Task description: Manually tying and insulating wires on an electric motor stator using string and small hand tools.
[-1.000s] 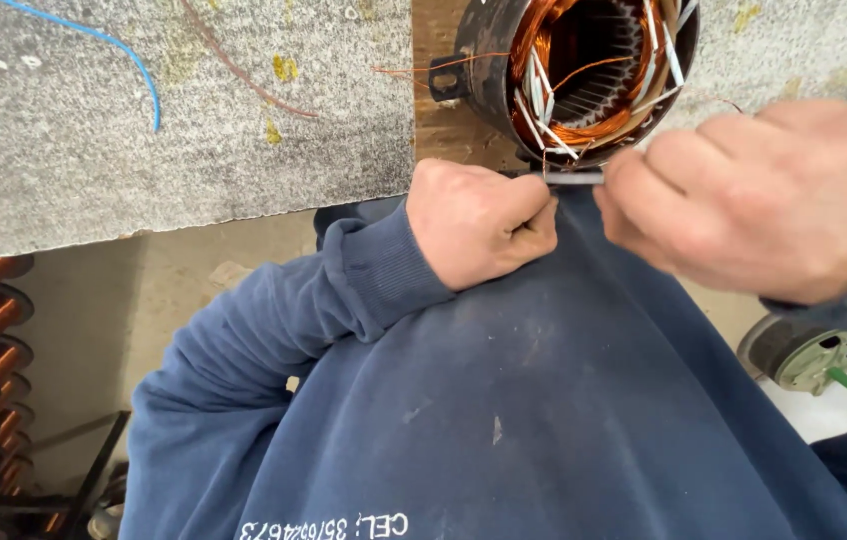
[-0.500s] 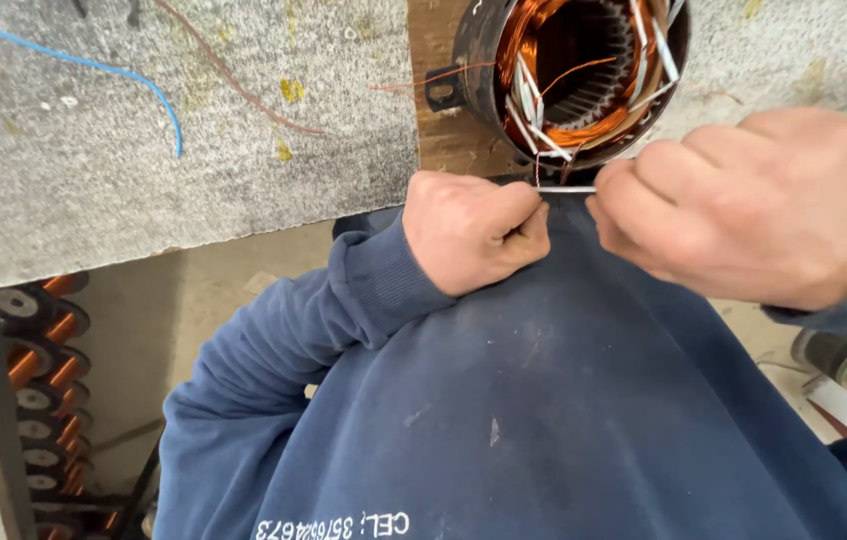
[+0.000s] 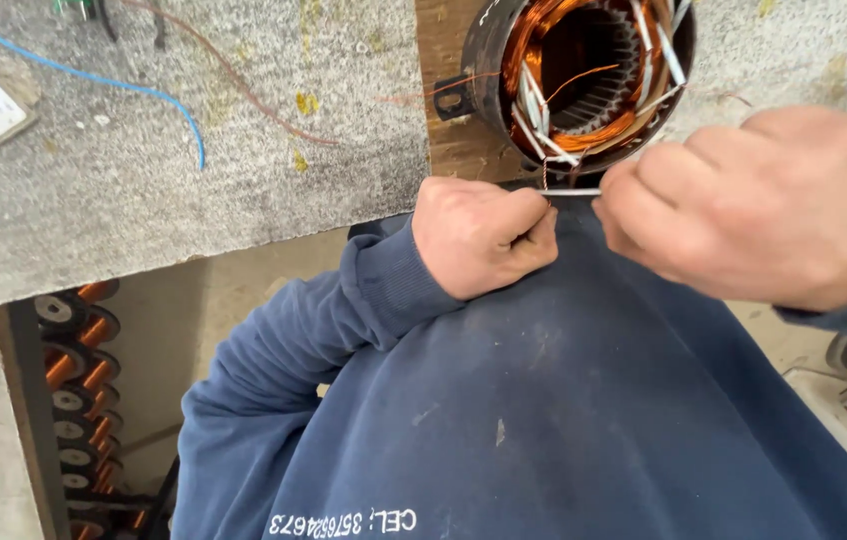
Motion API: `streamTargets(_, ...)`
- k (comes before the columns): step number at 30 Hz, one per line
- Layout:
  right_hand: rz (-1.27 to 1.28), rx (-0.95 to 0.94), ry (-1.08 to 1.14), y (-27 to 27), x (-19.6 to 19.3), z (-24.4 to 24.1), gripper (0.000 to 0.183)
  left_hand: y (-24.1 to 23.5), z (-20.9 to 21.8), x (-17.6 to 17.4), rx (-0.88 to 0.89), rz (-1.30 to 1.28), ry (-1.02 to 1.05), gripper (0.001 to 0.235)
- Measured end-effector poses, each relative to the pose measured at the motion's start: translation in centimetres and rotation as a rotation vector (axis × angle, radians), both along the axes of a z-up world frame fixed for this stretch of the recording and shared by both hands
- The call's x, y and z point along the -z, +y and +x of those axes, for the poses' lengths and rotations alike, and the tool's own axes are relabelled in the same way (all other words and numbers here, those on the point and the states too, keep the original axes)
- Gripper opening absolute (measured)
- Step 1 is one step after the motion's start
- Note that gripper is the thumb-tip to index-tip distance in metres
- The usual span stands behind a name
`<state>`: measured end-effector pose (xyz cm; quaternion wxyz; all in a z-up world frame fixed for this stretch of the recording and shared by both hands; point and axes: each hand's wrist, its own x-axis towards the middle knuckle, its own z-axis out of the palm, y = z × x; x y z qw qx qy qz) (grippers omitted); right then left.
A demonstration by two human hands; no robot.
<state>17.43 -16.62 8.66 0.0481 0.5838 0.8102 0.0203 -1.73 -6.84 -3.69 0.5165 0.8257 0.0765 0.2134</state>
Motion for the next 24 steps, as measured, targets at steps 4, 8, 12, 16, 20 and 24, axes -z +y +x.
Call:
streamTargets(4, -0.118, -0.052, -0.102, -0.1, 1.0, 1.4, 0.025, 0.0, 0.1, -0.1, 0.0, 0.028, -0.016, 0.028)
streamTargets(8, -0.028, -0.019, 0.025, -0.3, 1.6, 0.9, 0.015, 0.3, -0.2, -0.1, 0.002, 0.008, -0.017, 0.022)
streamTargets(12, -0.063, -0.001, 0.085, -0.9, 1.3, 0.5, 0.017, 0.4, -0.1, 0.0, -0.002, 0.029, -0.029, 0.021)
streamTargets(16, -0.177, 0.239, 0.266, -3.4, 2.9, 2.6, 0.013, 1.1, -1.6, 1.2, 0.117, -0.07, -0.013, 0.025)
streamTargets(20, -0.062, 0.156, 0.179, -2.0, 1.3, 2.3, 0.016, 1.8, -1.8, 2.7, 0.303, -0.823, 0.22, 0.03)
streamTargets(24, 0.009, -0.094, -0.05, 2.0, -1.6, 1.1, 0.028, 1.8, 0.1, 1.0, 0.381, -1.086, 0.525, 0.047)
